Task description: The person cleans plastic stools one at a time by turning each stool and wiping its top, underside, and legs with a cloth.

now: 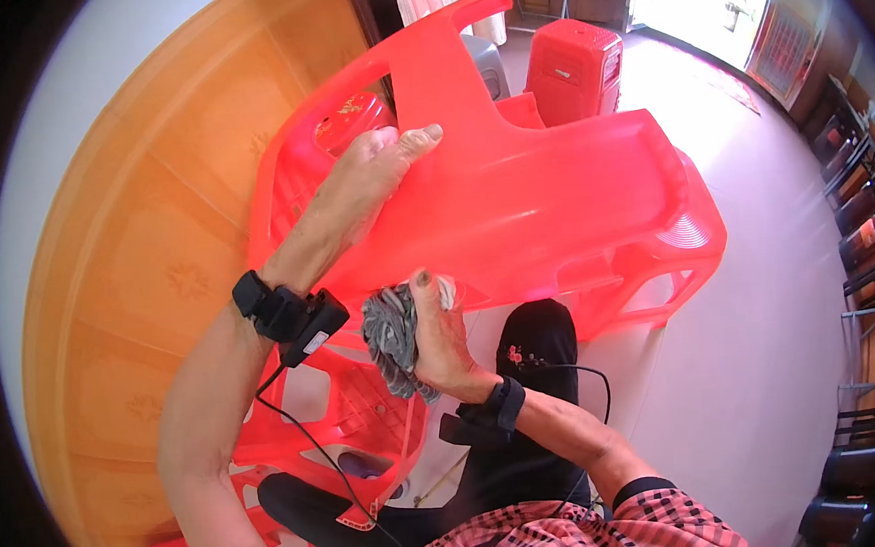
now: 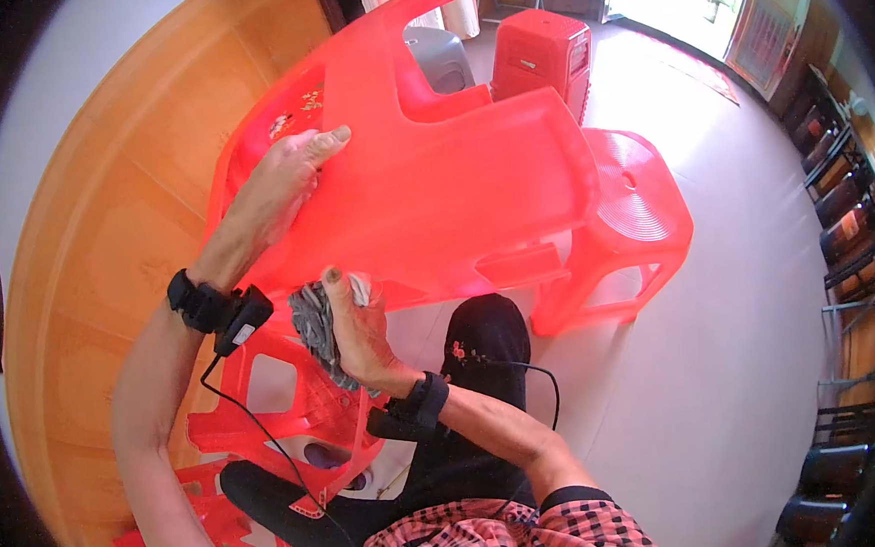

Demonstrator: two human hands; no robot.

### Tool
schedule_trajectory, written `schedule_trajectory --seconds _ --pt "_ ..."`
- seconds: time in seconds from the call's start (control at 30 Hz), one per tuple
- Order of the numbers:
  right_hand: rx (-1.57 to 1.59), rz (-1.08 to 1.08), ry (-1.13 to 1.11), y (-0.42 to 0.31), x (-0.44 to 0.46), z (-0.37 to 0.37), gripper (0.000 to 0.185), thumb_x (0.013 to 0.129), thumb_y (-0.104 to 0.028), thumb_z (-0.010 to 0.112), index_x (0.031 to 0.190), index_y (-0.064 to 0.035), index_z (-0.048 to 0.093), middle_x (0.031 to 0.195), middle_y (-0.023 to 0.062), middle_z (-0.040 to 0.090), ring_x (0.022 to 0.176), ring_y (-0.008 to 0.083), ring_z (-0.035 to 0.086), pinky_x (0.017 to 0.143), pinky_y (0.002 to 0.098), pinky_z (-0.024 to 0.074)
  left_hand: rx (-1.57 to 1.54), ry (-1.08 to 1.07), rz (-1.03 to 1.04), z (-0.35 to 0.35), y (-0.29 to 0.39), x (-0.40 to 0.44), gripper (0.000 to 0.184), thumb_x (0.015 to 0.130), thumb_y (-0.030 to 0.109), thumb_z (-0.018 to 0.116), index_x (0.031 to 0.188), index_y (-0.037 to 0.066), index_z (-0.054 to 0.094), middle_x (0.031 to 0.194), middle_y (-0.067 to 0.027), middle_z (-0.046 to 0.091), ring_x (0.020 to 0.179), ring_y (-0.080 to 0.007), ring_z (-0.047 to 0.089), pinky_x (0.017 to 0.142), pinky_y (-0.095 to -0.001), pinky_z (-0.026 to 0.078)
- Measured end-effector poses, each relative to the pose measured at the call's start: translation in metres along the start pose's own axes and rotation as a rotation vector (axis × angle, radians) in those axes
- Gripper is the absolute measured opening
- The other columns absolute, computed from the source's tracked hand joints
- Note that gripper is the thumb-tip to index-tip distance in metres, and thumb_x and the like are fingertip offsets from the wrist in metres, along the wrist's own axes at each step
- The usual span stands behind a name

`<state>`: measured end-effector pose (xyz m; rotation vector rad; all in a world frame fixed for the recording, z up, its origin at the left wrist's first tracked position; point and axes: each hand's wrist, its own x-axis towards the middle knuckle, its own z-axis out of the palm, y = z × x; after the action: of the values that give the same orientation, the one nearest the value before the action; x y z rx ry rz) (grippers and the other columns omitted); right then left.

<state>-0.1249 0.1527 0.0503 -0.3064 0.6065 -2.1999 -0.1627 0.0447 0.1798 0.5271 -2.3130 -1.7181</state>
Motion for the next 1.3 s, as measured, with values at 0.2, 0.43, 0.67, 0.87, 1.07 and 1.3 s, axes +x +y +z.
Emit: schedule_trajectory --seconds 0.2,0.43,0.67,0.87,1.07,1.3 --pt "0.158 -0.027 0.116 -0.016 0.020 -0.009 0.042 0.090 -0.049 0.056 0.077 -0.0104 0.046 0.063 0.0032 0.055 0.050 0.0121 0.055 0.043 0.0263 0.0462 0.593 -0.177 0.376 -0.043 -0.045 0.013 0.033 0.095 0.034 0.048 0.101 0.003 0.058 0.091 -0.0017 0.055 0.088 -0.0102 0.054 0.086 -0.0261 0.044" --pt "0.265 0.112 0.217 -0.021 0.046 -0.034 0.040 0.090 -0.048 0.056 0.078 -0.0120 0.043 0.065 0.0041 0.055 0.051 0.0147 0.057 0.045 0.0289 0.0495 0.379 0.424 0.188 -0.102 -0.132 -0.022 0.039 0.095 0.034 0.049 0.112 -0.001 0.051 0.097 -0.0067 0.056 0.092 -0.0127 0.054 0.086 -0.0269 0.044" --pt "0.245 0.019 0.295 -0.016 0.055 -0.040 0.039 0.089 -0.049 0.056 0.087 -0.0132 0.040 0.066 0.0036 0.054 0.052 0.0158 0.057 0.047 0.0308 0.0508 0.587 0.732 0.121 -0.161 -0.199 0.015 0.053 0.086 0.038 0.063 0.116 -0.004 0.049 0.092 -0.0087 0.058 0.075 -0.0153 0.054 0.067 -0.0293 0.046" --pt "0.251 0.104 0.285 -0.030 0.062 -0.049 0.041 0.088 -0.053 0.054 0.085 -0.0140 0.042 0.065 0.0039 0.055 0.052 0.0172 0.058 0.047 0.0331 0.0516 -0.101 0.300 -0.425 -0.204 -0.229 0.010 0.069 0.087 0.051 0.054 0.133 0.002 0.040 0.127 -0.0153 0.047 0.097 -0.0236 0.057 0.080 -0.0361 0.048" --pt "0.318 0.292 0.161 -0.035 0.101 -0.098 0.060 0.085 -0.068 0.043 0.070 -0.0115 0.058 0.063 0.0069 0.060 0.056 0.0235 0.060 0.054 0.0395 0.0523 -0.285 0.360 -0.111 -0.120 -0.229 -0.005 0.071 0.093 0.059 0.034 0.139 0.005 0.036 0.139 -0.0115 0.040 0.115 -0.0215 0.051 0.100 -0.0348 0.040" --pt "0.317 0.288 0.232 -0.033 0.125 -0.119 0.062 0.084 -0.070 0.041 0.067 -0.0134 0.059 0.065 0.0063 0.063 0.055 0.0239 0.060 0.054 0.0413 0.0525 -0.519 0.281 -0.058 -0.082 -0.179 0.024 0.062 0.093 0.054 0.039 0.123 0.001 0.049 0.121 -0.0137 0.055 0.104 -0.0215 0.058 0.091 -0.0338 0.048"
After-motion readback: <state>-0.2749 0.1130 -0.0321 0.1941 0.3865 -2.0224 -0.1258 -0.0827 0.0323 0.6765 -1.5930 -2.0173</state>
